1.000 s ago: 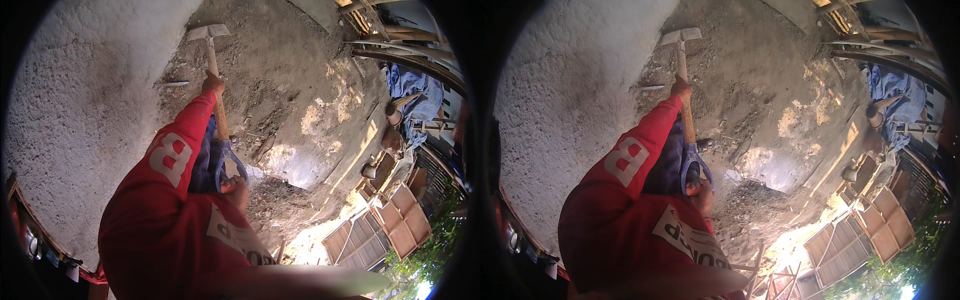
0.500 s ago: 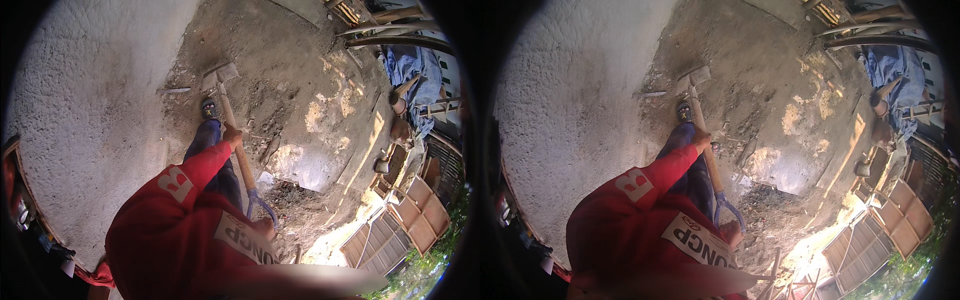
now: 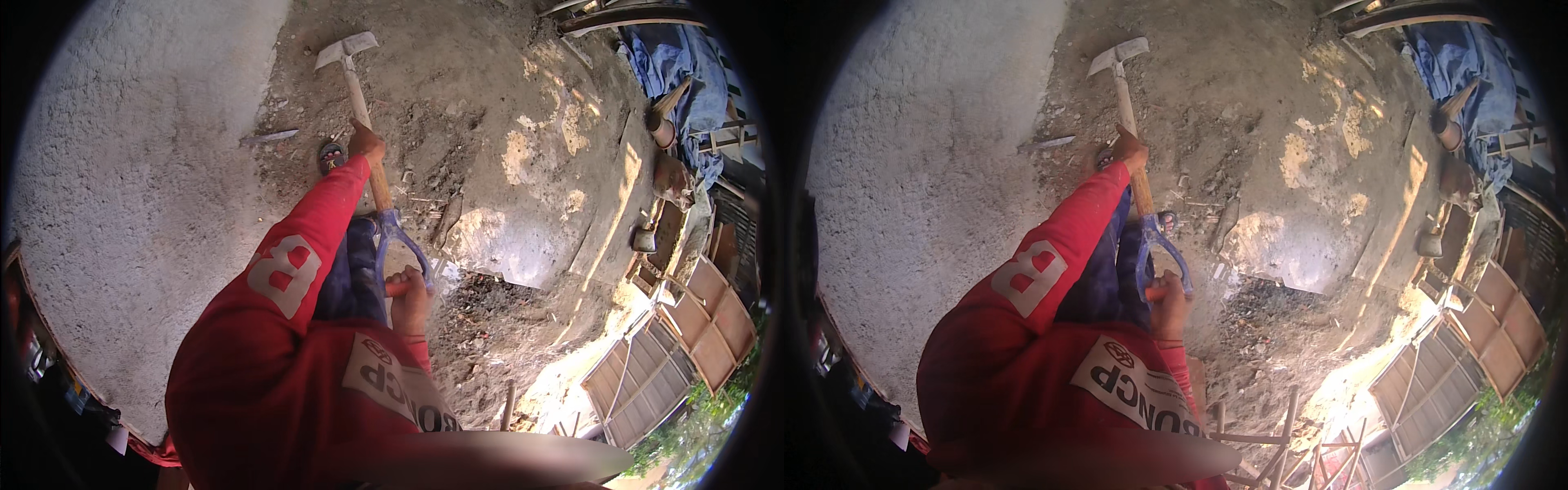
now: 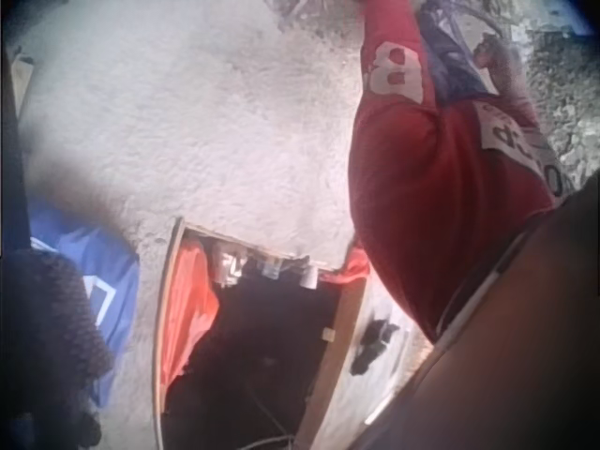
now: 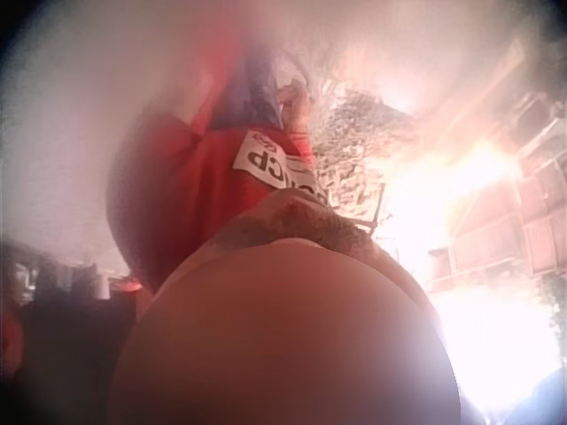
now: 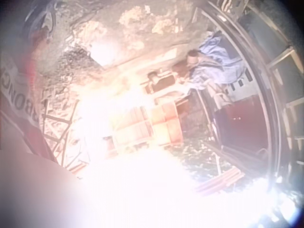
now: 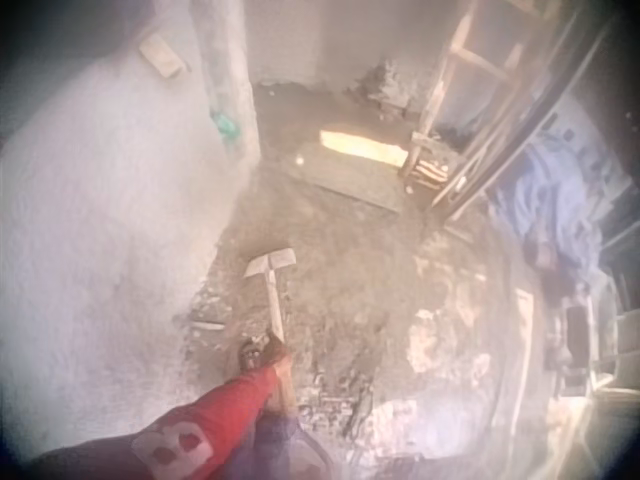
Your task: The person uses a shovel to break up and gather debris on a concrete floor at a construction site. They repeatedly strike the ground and scoop material into a pile, moving around the area to continue the task.
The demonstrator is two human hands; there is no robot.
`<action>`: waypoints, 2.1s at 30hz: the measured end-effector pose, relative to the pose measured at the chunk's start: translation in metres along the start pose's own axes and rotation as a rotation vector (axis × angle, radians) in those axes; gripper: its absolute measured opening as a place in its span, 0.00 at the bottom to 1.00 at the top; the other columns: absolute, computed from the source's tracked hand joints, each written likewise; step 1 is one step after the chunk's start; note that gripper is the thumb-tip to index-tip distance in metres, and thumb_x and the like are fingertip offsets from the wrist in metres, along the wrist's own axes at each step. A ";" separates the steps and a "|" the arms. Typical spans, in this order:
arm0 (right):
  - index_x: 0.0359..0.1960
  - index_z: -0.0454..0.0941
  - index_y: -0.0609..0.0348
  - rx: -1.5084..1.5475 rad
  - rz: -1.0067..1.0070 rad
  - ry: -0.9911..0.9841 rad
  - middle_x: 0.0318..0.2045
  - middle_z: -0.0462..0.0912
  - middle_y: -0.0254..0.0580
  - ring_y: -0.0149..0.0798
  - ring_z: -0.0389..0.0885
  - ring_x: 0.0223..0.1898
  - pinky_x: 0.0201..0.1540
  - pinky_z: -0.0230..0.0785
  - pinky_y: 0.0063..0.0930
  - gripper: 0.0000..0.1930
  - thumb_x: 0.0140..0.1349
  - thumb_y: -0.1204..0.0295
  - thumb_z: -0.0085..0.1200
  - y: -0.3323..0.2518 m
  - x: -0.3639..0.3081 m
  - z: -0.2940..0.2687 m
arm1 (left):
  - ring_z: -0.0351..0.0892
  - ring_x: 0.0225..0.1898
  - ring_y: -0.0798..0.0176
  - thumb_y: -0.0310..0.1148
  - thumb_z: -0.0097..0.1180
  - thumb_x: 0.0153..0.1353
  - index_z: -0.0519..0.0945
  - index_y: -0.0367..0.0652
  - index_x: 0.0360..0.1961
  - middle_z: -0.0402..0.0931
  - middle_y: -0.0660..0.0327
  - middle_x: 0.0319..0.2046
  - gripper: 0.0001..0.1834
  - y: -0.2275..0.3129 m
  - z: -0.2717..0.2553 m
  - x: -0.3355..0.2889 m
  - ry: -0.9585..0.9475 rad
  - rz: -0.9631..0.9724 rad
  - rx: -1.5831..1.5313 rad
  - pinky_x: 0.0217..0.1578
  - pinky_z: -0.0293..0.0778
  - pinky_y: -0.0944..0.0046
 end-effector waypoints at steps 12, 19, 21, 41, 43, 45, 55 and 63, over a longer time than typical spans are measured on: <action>0.34 0.70 0.56 -0.074 -0.141 0.361 0.13 0.61 0.29 0.28 0.61 0.11 0.15 0.60 0.29 0.02 0.61 0.78 0.48 -0.064 -0.073 -0.180 | 0.82 0.43 0.37 0.34 0.58 0.59 0.24 0.37 0.73 0.79 0.33 0.41 0.58 -0.050 0.114 -0.188 -0.204 -0.093 -0.264 0.43 0.79 0.49; 0.28 0.68 0.58 -0.087 -0.072 0.213 0.13 0.61 0.29 0.28 0.61 0.11 0.14 0.59 0.28 0.05 0.60 0.80 0.50 -0.044 -0.047 -0.085 | 0.84 0.40 0.41 0.35 0.57 0.60 0.29 0.27 0.71 0.80 0.35 0.42 0.54 -0.077 0.071 -0.103 -0.006 -0.020 -0.111 0.39 0.80 0.51; 0.33 0.71 0.60 -0.183 -0.161 0.207 0.14 0.64 0.30 0.27 0.63 0.11 0.14 0.59 0.25 0.03 0.59 0.80 0.50 -0.064 -0.046 -0.104 | 0.84 0.39 0.43 0.35 0.57 0.61 0.29 0.25 0.70 0.80 0.36 0.42 0.54 -0.080 0.074 -0.111 -0.071 -0.085 -0.102 0.39 0.80 0.53; 0.36 0.70 0.53 -0.088 -0.170 0.269 0.16 0.63 0.29 0.28 0.64 0.14 0.17 0.62 0.26 0.06 0.59 0.79 0.50 -0.068 -0.066 -0.190 | 0.84 0.35 0.43 0.38 0.60 0.58 0.22 0.27 0.69 0.81 0.39 0.34 0.61 -0.033 0.120 -0.194 -0.224 0.057 -0.074 0.33 0.80 0.52; 0.37 0.71 0.53 -0.114 -0.195 0.281 0.15 0.62 0.28 0.27 0.63 0.13 0.16 0.61 0.25 0.07 0.60 0.80 0.50 -0.086 -0.076 -0.174 | 0.84 0.35 0.42 0.38 0.60 0.58 0.22 0.26 0.69 0.81 0.38 0.35 0.61 -0.032 0.116 -0.185 -0.268 0.004 -0.064 0.35 0.80 0.53; 0.24 0.68 0.53 -0.178 -0.198 0.363 0.14 0.62 0.27 0.25 0.61 0.13 0.14 0.53 0.22 0.09 0.63 0.76 0.51 -0.114 -0.096 -0.165 | 0.84 0.36 0.42 0.38 0.62 0.57 0.20 0.25 0.68 0.81 0.37 0.37 0.63 -0.030 0.132 -0.214 -0.296 -0.052 -0.022 0.37 0.80 0.53; 0.50 0.77 0.57 -0.313 -0.370 0.628 0.12 0.60 0.24 0.21 0.57 0.10 0.10 0.48 0.19 0.16 0.60 0.79 0.50 -0.172 -0.184 -0.227 | 0.84 0.40 0.45 0.36 0.57 0.59 0.16 0.32 0.68 0.81 0.41 0.41 0.61 -0.007 0.180 -0.354 -0.609 -0.073 -0.245 0.37 0.80 0.54; 0.54 0.73 0.60 -0.105 -0.271 0.511 0.17 0.65 0.28 0.22 0.61 0.12 0.12 0.55 0.20 0.18 0.61 0.79 0.48 -0.103 -0.143 -0.218 | 0.85 0.37 0.43 0.38 0.59 0.60 0.47 0.24 0.66 0.82 0.42 0.35 0.45 -0.045 0.169 -0.277 -0.434 0.022 -0.019 0.37 0.81 0.51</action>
Point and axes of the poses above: each hand's wrist, its own x-axis towards the middle knuckle, its own z-axis out of the palm, y = z × x, the point moved 5 cm from there along x, towards the middle knuckle
